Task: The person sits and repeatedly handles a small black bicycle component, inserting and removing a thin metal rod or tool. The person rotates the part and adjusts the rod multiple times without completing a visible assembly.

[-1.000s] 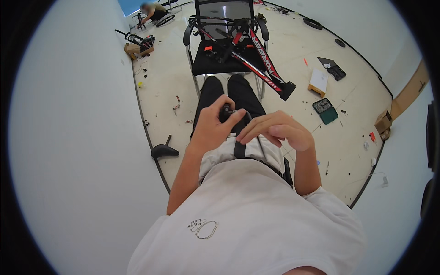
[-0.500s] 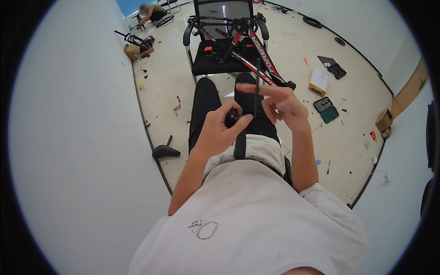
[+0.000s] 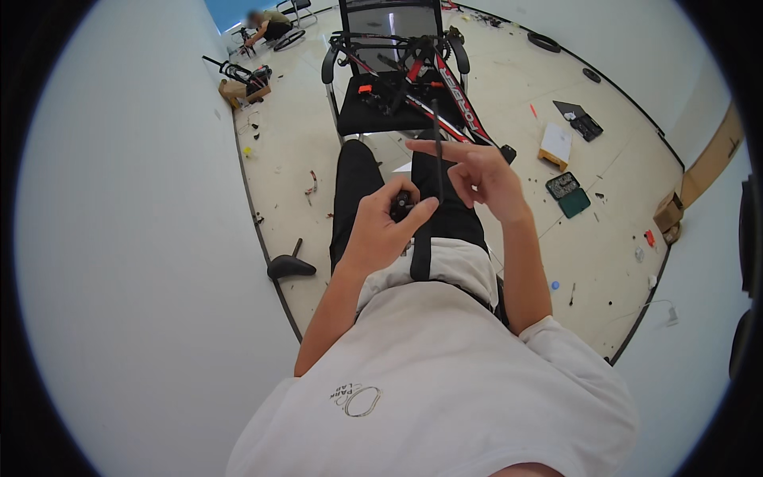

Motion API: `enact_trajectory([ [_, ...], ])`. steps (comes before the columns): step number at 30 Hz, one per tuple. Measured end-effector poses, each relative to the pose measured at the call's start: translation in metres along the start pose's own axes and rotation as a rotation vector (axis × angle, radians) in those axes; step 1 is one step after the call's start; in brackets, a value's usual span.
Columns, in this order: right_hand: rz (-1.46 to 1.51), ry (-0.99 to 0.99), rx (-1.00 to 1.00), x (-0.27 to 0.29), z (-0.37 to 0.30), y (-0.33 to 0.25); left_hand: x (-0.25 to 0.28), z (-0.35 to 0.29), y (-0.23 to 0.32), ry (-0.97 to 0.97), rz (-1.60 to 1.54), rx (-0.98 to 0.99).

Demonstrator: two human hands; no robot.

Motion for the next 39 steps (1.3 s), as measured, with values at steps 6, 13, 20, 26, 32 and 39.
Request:
enact_trajectory([
  [6,-0.064,-0.456,-0.007,-0.064,-0.036,0.012,0.046,0.005,0.002,0.247,-0.172,-0.074],
  [13,0.281,-0.288,-0.214,-0.045,0.025,0.094,0.023,0.002,0.003,0.010,-0.187,0.003],
  [20,0.079,-0.432,-0.224,-0.114,0.051,0.174,-0.006,-0.006,-0.169,-0.264,-0.002,0.524],
  [26,0.120,-0.120,-0.400,-0.072,0.048,0.212,-0.007,-0.006,-0.158,-0.256,-0.278,0.471],
  [32,0.626,0.010,-0.421,-0.040,0.033,0.209,0.008,0.005,-0.126,-0.239,-0.408,0.357],
  [39,0.657,0.004,-0.436,-0.036,0.030,0.210,0.056,0.007,-0.129,-0.035,-0.743,0.237],
])
Point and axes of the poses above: each hand's wrist, its own z-axis towards the middle knuckle, its own x-axis out of the back of the hand, y = z × x, the point moved 10 cm from there along z, towards the middle knuckle, and after that the axes turned 4 degrees about -y, right-handed, at the moved point
